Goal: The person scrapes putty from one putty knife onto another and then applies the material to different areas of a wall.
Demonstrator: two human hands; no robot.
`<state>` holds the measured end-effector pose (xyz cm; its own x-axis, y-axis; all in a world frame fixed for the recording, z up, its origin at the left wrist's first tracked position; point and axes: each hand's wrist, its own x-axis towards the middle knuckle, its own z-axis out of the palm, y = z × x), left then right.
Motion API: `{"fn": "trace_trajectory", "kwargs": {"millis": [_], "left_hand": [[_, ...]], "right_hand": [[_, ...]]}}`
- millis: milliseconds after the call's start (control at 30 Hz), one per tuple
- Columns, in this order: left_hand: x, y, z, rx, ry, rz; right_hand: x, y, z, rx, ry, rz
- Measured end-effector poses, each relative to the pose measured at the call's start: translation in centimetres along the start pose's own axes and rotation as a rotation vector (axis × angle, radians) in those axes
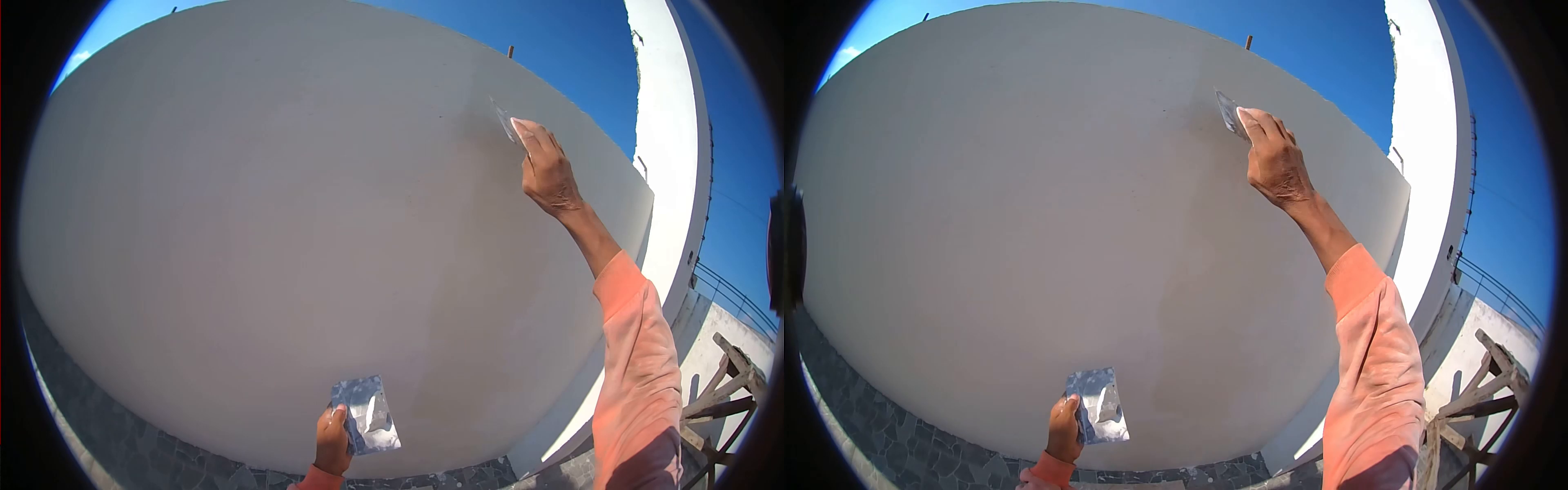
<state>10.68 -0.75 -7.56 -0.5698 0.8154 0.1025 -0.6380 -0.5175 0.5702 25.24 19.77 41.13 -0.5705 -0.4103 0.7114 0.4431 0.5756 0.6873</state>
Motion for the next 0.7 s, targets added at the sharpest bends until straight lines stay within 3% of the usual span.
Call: {"fn": "trace_trajectory", "kwargs": {"millis": [67,267,467,600,700], "left_hand": [[-0.1,0.4,0.4,-0.002,0.012,-0.006],[-0.3,0.3,0.0,0.032,-0.021,-0.007],[0.0,0.2,-0.1,0.032,-0.001,-0.006],[-0.2,0.4,0.3,0.053,0.009,-0.003],[-0.1,0.1,0.0,0.023,-0.012,0.006]], "right_hand": [[1.5,3.3,-0.1,0.015,-0.020,0.197],[4.5,9.2,-0.3,-0.093,-0.036,0.146],[3.3,7.7,2.2,-0.223,-0.032,0.107],[-0.2,5.5,2.5,-0.318,0.017,-0.045],[-1.5,4.2,-0.4,-0.137,-0.078,-0.063]]}}
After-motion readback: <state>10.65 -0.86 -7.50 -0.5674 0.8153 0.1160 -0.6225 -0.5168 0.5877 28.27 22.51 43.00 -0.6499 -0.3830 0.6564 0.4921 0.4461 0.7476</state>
